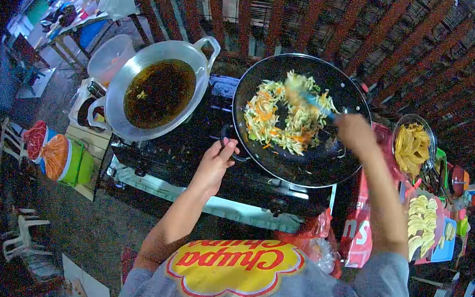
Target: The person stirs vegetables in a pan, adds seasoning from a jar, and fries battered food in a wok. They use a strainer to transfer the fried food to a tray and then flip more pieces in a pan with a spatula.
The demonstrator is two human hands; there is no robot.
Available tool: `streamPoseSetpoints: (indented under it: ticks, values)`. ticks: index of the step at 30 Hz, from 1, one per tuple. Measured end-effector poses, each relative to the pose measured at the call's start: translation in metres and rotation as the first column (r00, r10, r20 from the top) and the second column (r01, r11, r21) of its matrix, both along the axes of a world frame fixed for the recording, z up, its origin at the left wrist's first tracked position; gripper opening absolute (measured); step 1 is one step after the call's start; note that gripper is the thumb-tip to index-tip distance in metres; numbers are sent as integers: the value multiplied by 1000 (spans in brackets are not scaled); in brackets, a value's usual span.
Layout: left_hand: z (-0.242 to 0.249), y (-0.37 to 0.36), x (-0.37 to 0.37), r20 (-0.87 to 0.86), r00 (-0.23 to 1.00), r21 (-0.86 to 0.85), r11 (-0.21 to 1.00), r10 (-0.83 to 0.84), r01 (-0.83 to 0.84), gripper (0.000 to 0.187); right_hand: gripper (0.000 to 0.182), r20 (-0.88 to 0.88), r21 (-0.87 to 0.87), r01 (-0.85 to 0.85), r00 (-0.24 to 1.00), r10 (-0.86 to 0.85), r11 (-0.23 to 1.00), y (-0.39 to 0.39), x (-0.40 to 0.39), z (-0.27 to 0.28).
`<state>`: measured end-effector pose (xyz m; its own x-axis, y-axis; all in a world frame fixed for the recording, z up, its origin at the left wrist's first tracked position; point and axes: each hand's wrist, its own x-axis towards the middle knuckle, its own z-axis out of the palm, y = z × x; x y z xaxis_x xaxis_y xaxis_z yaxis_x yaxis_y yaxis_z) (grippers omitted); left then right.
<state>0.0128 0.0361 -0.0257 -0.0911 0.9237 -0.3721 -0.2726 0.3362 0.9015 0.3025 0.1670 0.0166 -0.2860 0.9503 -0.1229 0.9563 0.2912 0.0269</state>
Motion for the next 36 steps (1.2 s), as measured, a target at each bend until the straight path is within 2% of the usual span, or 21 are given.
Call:
streamPoseSetpoints:
  ticks: [1,3,5,6,7,9,11,13,14,15,17,19,20,21,23,24,29,30,33,34,36]
  values:
    - [1,1,0,-2,1000,4,1000,6,-6,24,18,-74,29,-62,995,64,998,-20,-16,4]
    - [1,0,1,-14,1000,-48,999,3,-3,22,21,-6,-78,-121,993,121,990,-58,-38,44]
    - [1,0,0,-32,999,-35,999,-18,16,22,25,-23,-29,-176,984,176,984,-76,-26,72]
    - [1,-1,-1,-49,998,-22,999,-37,36,21,28,-40,-112,-111,993,107,987,-88,-35,100]
    - [2,-1,0,-49,998,-23,999,-28,27,21,28,-40,-114,-119,993,115,986,-94,-40,98]
    - [6,-2,1,-42,999,-49,999,-25,23,22,28,-97,-273,-272,962,255,923,-107,-46,92]
    - [5,-1,2,-42,999,-49,999,-20,17,22,25,-68,-144,-190,981,182,971,-113,-84,59]
    - [4,-1,3,-45,999,-50,999,-14,12,22,21,-100,-108,-158,984,147,982,-87,-88,28]
    - [3,-2,2,-58,998,-42,999,-17,14,22,21,-66,-75,-33,997,28,997,-70,-83,25]
    - [3,-2,1,-73,997,-32,999,-20,17,22,21,-36,-36,93,995,-94,995,-54,-77,25]
    - [6,-2,1,-69,998,-36,999,-9,7,22,20,-1,-31,28,1000,-28,999,-34,-46,50]
    - [6,0,2,-56,998,-41,999,-5,3,22,15,-45,117,133,991,-129,984,-24,-33,58]
    - [3,1,0,-65,998,-48,999,-20,17,23,16,71,128,104,991,-114,986,-19,-36,59]
    - [0,0,-1,-73,997,-58,998,-36,32,24,16,76,124,113,990,-122,986,-23,-36,46]
    - [0,2,0,-61,998,-41,999,-18,16,24,15,102,28,-98,990,95,995,-27,-42,22]
    - [4,1,0,-65,998,-50,999,-19,15,24,21,123,-4,-126,984,126,992,-40,-43,23]
    - [4,0,0,-55,998,-48,998,-31,29,22,29,193,5,-272,944,266,962,-80,-7,105]
    - [3,-1,0,-53,998,-53,998,-24,21,22,30,330,-103,-153,927,179,983,-88,-14,123]
    - [2,-2,0,-40,999,-61,998,-14,11,22,32,466,-66,-188,862,197,980,-84,-15,79]
    - [2,-2,1,-26,1000,-57,998,-4,3,21,34,401,84,-126,912,82,988,-77,-19,54]
    - [1,-3,1,-38,999,-55,998,-13,11,22,32,299,158,-148,950,95,976,-62,-26,41]
